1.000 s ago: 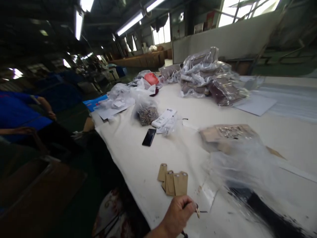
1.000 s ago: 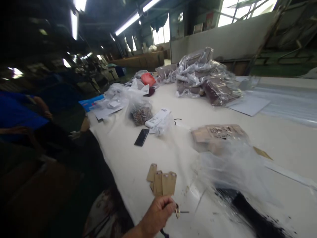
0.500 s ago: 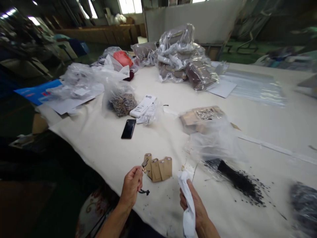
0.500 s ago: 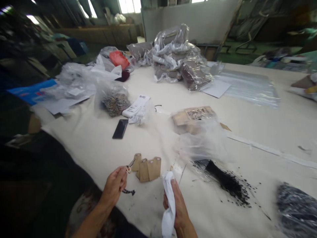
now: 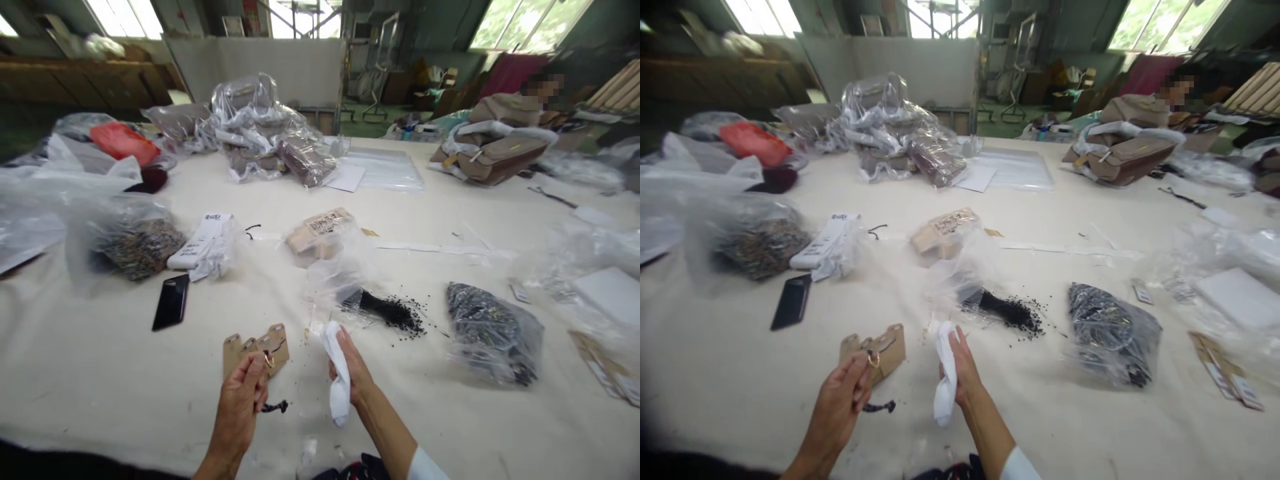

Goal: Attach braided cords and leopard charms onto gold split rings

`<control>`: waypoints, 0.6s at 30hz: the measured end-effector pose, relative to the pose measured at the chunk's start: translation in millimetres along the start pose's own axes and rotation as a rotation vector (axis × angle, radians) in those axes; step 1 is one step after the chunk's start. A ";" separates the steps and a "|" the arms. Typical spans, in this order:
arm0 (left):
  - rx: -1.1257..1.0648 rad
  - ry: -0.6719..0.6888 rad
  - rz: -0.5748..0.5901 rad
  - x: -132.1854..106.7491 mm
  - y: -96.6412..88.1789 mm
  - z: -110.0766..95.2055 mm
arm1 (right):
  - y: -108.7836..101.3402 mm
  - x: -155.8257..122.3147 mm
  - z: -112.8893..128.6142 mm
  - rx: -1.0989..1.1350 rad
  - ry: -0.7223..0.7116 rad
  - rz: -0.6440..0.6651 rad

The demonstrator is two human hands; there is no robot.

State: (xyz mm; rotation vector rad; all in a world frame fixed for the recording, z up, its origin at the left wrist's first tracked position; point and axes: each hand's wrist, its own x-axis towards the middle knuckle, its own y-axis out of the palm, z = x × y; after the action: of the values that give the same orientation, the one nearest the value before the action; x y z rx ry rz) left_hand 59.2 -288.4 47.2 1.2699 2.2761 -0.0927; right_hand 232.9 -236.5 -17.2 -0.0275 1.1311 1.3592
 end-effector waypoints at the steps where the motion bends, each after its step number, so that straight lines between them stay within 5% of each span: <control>1: 0.006 0.004 0.004 -7.2 6.5 3.1 | 3.0 0.9 0.4 0.003 0.016 0.031; 7: -0.026 0.026 -0.090 -63.3 37.6 39.0 | -33.1 -6.7 30.8 0.046 -0.046 0.037; 13: -0.031 -0.036 -0.197 -119.0 81.6 90.9 | -70.2 -24.8 53.0 -0.050 0.093 0.169; 18: -0.048 -0.062 -0.199 -149.7 106.6 112.9 | -140.2 -67.2 54.3 -0.022 0.116 0.120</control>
State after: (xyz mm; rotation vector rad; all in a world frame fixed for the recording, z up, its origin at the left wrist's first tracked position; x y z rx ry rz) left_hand 254.7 -379.2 41.8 1.0005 2.3306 -0.1448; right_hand 386.6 -294.7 -26.8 -0.0556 1.2313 1.4918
